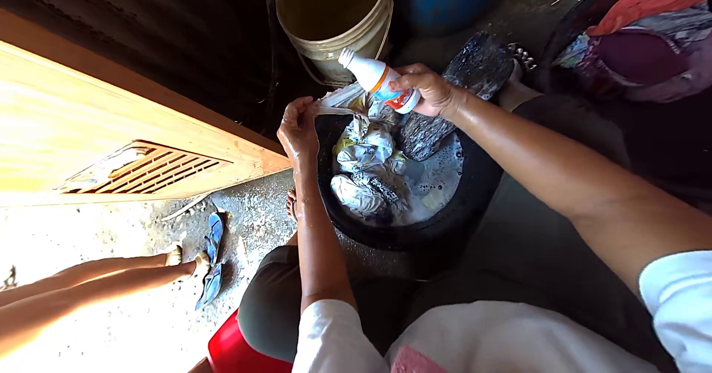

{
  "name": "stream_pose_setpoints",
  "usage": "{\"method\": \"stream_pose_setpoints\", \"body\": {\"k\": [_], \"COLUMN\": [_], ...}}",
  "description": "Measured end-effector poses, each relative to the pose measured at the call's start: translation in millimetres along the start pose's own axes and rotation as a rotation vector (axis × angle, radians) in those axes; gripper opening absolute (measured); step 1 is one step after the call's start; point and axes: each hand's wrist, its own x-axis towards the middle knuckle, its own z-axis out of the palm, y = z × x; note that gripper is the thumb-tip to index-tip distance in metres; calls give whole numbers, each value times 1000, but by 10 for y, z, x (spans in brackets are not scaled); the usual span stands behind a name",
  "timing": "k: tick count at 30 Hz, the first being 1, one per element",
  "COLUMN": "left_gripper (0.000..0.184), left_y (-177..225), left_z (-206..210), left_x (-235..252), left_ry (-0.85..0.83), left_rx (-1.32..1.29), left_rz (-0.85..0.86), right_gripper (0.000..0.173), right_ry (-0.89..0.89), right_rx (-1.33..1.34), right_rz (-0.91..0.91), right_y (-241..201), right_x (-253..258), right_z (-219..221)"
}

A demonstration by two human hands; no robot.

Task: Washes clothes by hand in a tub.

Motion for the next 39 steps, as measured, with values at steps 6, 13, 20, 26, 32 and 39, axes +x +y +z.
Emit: {"method": "stream_pose_setpoints", "body": {"k": [6, 13, 20, 26, 32, 39], "left_gripper": [31, 53, 55, 46, 47, 64], "left_y": [-16, -634, -422, -283, -531, -688], "left_z": [552, 512, 385, 504, 457, 932], "left_x": [-685, -1495, -1143, -919, -858, -1003], "left_ry": [570, 296, -7, -108, 86, 140], "left_rx": [-556, -1362, -644, -563, -851, -1153], "left_rz": [-506, -997, -1117, -805, -741, -950], "right_gripper": [41, 46, 49, 47, 49, 43], "right_ry": [-310, -546, -319, -221, -95, -274], "right_rx": [-333, -1019, -1623, -1664, -1546, -1669], "right_rz": [12, 148, -65, -219, -311, -283], "right_y": [158, 170, 62, 20, -88, 99], "right_x": [-249, -313, -153, -153, -177, -142], "right_z": [438, 398, 102, 186, 135, 233]}}
